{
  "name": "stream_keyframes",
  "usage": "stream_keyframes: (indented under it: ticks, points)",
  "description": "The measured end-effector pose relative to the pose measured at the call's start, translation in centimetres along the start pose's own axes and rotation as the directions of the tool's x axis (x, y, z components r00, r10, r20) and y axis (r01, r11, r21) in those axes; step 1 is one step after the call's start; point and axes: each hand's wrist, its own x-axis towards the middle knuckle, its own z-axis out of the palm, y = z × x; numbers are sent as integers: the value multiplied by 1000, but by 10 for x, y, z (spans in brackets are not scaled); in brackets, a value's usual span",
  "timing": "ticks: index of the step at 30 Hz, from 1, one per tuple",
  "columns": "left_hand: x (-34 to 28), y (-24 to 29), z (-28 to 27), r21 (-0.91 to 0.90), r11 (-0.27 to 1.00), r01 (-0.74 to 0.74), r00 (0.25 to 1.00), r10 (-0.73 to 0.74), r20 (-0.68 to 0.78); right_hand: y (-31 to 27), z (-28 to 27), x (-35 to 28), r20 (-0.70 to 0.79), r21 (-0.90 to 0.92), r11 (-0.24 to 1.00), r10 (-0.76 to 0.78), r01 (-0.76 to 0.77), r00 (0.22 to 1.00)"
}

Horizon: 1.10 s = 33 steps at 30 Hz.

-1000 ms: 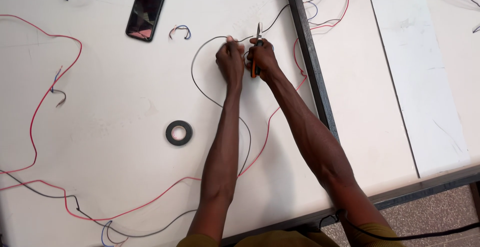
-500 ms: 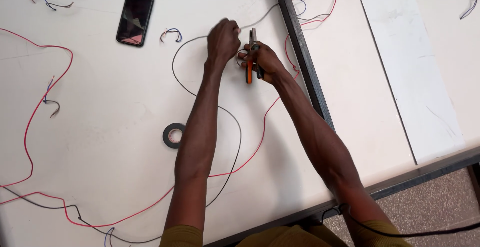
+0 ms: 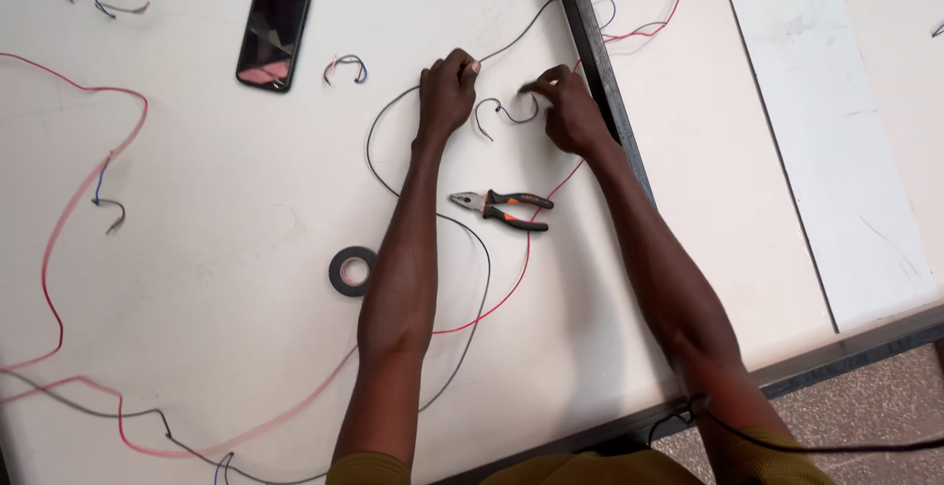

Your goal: Stripping, connecting, and taping electrical wires inside a sign frame

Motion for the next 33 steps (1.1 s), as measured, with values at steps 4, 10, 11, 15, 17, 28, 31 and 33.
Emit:
stream_keyframes:
  ticks: [4, 10, 11, 15, 17, 28, 31, 33]
  points:
    - [-8, 3, -4, -80, 996, 30, 999, -28, 26, -12, -17, -4, 106, -38, 998, 46, -42, 993]
    - [-9, 3, -4, -62, 998, 17, 999, -15, 29, 16, -16, 8, 142, -168, 981, -74, 98, 987]
    - [-10, 3, -4, -64, 998, 24, 999, -21, 36, 23, -15, 8, 151, -136, 984, -97, 118, 984]
    - [-8, 3, -7, -87, 996, 37, 998, -31, 61, -9, -44, 7, 85, 191, 982, -8, -8, 996]
    - [-8, 0, -6, -84, 996, 34, 998, -29, 63, 15, -33, 7, 72, 365, 929, 44, -67, 996]
    - [-7, 4, -6, -74, 997, 7, 1000, -6, 19, -32, -57, -5, -201, 793, 603, 392, -85, 898]
    - [-7, 12, -14, -84, 996, 42, 998, -39, 47, -46, -59, 0, -148, 858, 505, 412, -90, 899]
    - [-9, 17, -19, -131, 988, 80, 991, -65, 117, -49, -59, 11, -158, 819, 570, 336, -66, 929]
